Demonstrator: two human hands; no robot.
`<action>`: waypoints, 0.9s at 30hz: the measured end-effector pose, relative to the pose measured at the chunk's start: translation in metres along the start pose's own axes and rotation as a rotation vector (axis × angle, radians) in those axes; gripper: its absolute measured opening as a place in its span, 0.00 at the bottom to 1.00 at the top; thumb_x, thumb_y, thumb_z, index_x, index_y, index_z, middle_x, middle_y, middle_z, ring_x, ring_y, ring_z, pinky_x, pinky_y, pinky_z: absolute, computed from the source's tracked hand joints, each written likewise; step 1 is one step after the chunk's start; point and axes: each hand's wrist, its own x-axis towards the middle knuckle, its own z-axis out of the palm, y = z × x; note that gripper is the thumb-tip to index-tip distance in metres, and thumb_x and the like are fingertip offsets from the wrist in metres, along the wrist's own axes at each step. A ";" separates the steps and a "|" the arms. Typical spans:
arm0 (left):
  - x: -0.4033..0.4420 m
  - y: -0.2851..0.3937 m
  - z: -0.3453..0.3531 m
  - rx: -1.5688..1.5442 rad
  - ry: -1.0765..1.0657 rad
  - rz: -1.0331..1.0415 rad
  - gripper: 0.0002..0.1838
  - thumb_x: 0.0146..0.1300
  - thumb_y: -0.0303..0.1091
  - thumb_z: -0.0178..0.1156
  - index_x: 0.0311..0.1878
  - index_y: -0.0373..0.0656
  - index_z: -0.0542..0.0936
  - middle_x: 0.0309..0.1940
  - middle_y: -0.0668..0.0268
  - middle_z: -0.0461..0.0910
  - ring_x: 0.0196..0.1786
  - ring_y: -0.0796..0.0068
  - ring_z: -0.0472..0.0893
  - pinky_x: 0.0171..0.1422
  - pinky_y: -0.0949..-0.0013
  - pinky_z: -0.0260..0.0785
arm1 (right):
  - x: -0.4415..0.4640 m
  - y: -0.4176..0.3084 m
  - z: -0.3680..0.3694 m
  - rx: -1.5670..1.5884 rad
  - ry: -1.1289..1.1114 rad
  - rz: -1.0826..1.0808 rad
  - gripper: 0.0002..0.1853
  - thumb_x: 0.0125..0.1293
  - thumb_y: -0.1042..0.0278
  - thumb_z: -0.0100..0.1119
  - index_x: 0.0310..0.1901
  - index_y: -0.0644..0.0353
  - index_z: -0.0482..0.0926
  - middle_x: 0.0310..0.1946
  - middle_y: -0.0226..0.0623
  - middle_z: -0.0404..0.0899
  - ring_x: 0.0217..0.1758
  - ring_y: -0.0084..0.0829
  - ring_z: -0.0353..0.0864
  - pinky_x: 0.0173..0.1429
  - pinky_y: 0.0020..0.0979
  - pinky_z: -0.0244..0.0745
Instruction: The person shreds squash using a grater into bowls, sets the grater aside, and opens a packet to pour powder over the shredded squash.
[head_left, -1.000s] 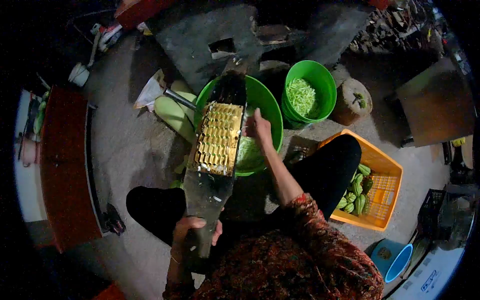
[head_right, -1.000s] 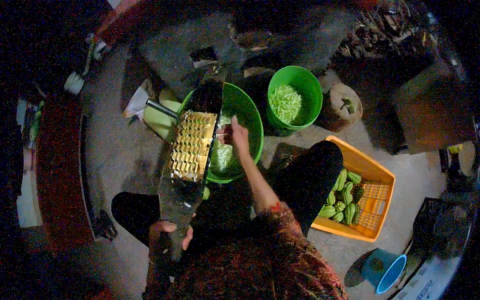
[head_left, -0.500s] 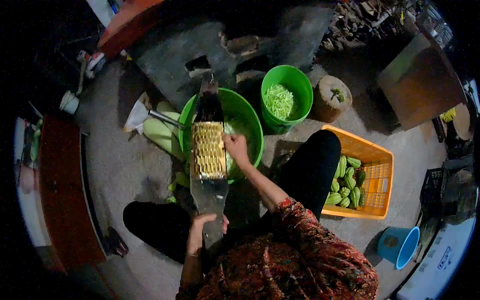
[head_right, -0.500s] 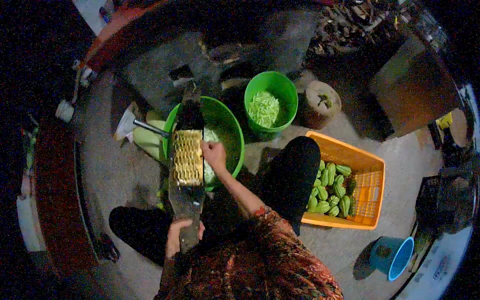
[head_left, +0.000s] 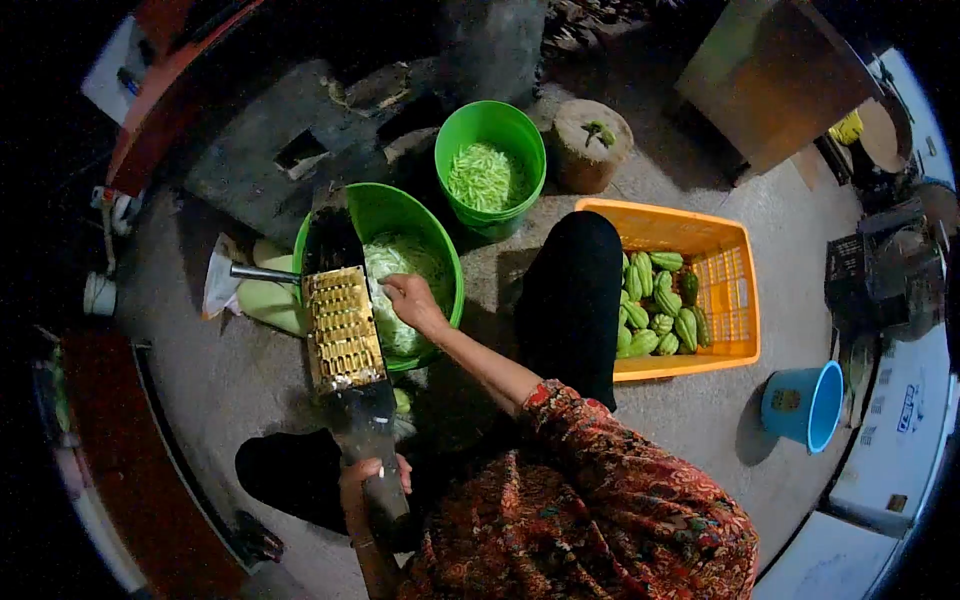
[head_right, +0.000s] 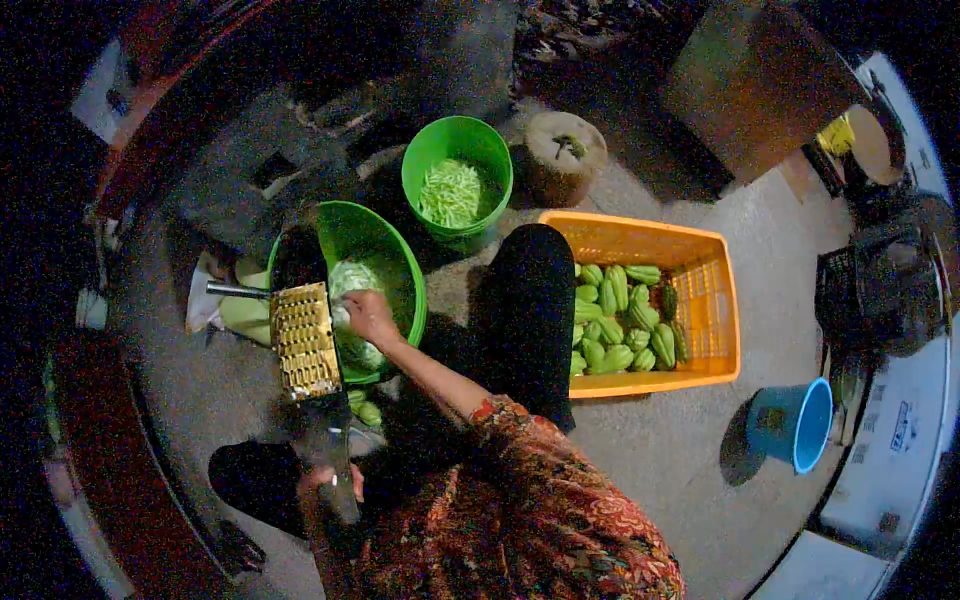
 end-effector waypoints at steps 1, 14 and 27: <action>-0.004 0.001 -0.001 0.011 0.079 -0.024 0.22 0.51 0.44 0.54 0.34 0.29 0.76 0.27 0.53 0.79 0.24 0.66 0.78 0.30 0.66 0.72 | -0.002 0.006 -0.002 -0.029 0.053 -0.087 0.09 0.55 0.70 0.58 0.36 0.67 0.79 0.32 0.53 0.79 0.38 0.48 0.79 0.41 0.41 0.72; -0.013 0.014 0.034 1.058 1.132 0.100 0.24 0.53 0.30 0.63 0.51 0.32 0.68 0.44 0.51 0.74 0.42 0.62 0.77 0.44 0.63 0.72 | 0.014 0.028 -0.009 -0.557 -0.269 -0.036 0.20 0.47 0.63 0.69 0.39 0.62 0.74 0.35 0.45 0.76 0.33 0.41 0.80 0.36 0.42 0.75; 0.115 0.060 0.146 0.750 0.250 0.810 0.21 0.60 0.41 0.42 0.40 0.29 0.73 0.26 0.56 0.75 0.30 0.66 0.74 0.37 0.69 0.70 | -0.009 -0.122 -0.132 1.246 -0.074 -0.107 0.28 0.65 0.42 0.49 0.48 0.64 0.78 0.43 0.37 0.79 0.45 0.26 0.74 0.51 0.30 0.68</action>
